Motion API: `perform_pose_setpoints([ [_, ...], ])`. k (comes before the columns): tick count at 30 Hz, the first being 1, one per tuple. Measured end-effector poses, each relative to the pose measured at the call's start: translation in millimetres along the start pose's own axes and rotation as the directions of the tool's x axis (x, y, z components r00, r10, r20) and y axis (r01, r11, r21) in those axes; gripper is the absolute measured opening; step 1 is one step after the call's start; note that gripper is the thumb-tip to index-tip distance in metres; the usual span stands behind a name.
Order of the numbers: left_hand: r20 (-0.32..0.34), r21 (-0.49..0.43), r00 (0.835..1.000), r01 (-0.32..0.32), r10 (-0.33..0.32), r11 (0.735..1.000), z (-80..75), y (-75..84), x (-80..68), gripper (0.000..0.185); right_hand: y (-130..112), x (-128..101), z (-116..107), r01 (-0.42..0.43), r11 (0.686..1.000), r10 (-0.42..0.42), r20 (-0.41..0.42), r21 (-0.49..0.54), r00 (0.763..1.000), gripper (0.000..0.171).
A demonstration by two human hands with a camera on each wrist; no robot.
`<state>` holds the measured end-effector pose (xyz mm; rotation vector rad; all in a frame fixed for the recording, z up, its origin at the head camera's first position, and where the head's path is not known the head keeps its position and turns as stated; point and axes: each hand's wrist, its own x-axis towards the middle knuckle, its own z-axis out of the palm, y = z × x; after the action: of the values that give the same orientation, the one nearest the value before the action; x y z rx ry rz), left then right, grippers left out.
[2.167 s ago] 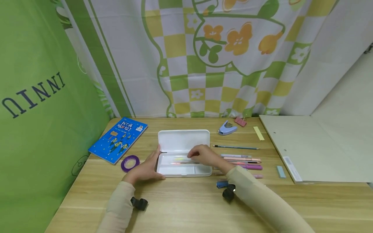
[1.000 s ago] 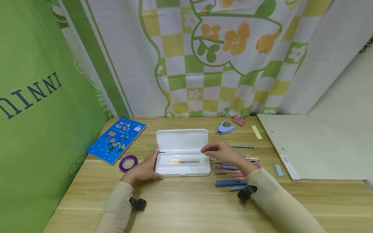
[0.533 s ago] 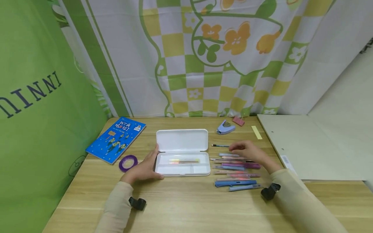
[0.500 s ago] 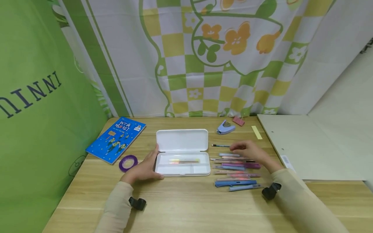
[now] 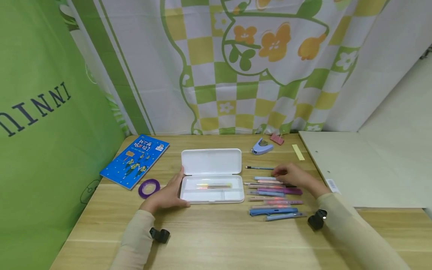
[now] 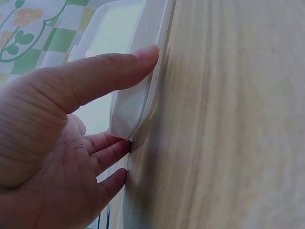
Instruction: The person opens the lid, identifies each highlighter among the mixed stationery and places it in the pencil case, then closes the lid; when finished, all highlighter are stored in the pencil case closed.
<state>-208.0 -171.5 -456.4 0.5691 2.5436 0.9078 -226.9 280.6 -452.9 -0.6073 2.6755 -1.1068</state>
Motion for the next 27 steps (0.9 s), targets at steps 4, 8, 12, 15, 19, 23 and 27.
perform_pose_setpoints([
  [4, 0.000, 0.003, 1.000, 0.001, -0.001, 1.000, -0.2, -0.2, 0.0, 0.125, -2, 1, 1, -0.017, 1.000, 0.017, -0.002, 0.010, 1.000, 0.016],
  [8, 0.003, -0.004, 1.000, 0.003, -0.003, 1.000, -0.1, 0.0, 0.0, 0.125, -2, 1, 1, -0.010, 1.000, 0.010, -0.006, -0.002, 1.000, 0.015],
  [12, 0.003, -0.001, 1.000, 0.012, -0.012, 1.000, 0.2, 0.1, 0.5, 0.125, -2, 0, 1, -0.003, 1.000, 0.003, -0.013, -0.010, 1.000, 0.014],
  [15, 0.002, -0.001, 1.000, 0.015, -0.015, 1.000, 0.4, 0.4, 1.0, 0.125, -6, -1, 0, -0.004, 1.000, 0.003, -0.031, -0.025, 1.000, 0.014],
  [19, 0.000, -0.007, 1.000, 0.012, -0.012, 1.000, 0.1, 0.6, 0.9, 0.125, -23, 1, 2, 0.003, 0.999, -0.006, -0.058, -0.046, 0.998, 0.013],
  [23, -0.001, -0.007, 1.000, 0.012, -0.012, 1.000, 0.2, -0.4, 1.0, 0.125, -50, 7, 12, 0.056, 0.998, -0.057, -0.049, -0.025, 0.997, 0.012],
  [27, -0.001, -0.009, 1.000, 0.007, -0.007, 1.000, 0.5, -0.9, 1.5, 0.125, -73, 18, 30, 0.136, 0.991, -0.136, -0.044, 0.006, 0.990, 0.011],
])
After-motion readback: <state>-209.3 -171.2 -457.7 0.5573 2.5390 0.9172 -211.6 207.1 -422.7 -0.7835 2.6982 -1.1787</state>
